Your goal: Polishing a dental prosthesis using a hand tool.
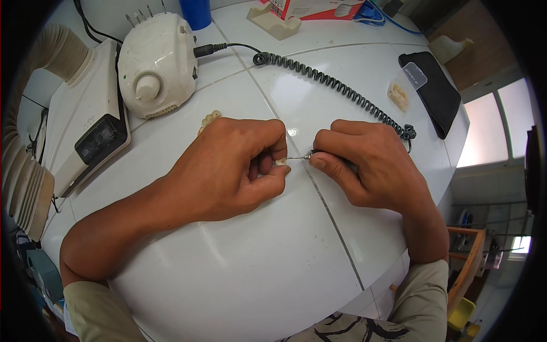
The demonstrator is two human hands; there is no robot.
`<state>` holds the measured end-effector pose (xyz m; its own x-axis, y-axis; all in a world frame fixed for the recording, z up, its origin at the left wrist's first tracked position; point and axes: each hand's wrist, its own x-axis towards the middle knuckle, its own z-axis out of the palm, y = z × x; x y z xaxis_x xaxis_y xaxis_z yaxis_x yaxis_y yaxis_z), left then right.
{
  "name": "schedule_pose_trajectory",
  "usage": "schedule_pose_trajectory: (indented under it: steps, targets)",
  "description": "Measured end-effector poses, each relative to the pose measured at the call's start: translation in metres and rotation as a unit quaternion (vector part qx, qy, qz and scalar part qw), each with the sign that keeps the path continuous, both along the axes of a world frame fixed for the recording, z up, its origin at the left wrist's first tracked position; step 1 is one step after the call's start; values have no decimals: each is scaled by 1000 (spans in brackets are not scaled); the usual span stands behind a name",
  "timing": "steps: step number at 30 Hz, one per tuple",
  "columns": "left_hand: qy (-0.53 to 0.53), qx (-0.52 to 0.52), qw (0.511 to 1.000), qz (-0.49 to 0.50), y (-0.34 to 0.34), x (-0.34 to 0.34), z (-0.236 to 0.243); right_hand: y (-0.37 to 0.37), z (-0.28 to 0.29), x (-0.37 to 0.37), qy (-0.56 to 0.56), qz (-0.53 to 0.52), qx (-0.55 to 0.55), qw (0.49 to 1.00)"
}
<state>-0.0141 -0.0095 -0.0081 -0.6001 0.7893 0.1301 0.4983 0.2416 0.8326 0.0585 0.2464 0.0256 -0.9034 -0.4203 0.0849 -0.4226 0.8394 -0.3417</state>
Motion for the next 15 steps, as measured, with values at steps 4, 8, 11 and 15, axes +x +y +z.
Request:
schedule_pose_trajectory:
  steps: [4,8,11,15]
  targets:
    - [-4,-18,1000,1,0,-1,2,0,1,-1,-5,10,-4,1000]
    - [-10,-22,1000,5,0,0,3,0,1,-1,-12,15,-1,1000]
    - [-14,-10,1000,1,0,0,0,-1,0,0,-1,0,2,1000]
    - [-10,-21,1000,5,0,0,1,0,0,-1,-2,16,2,1000]
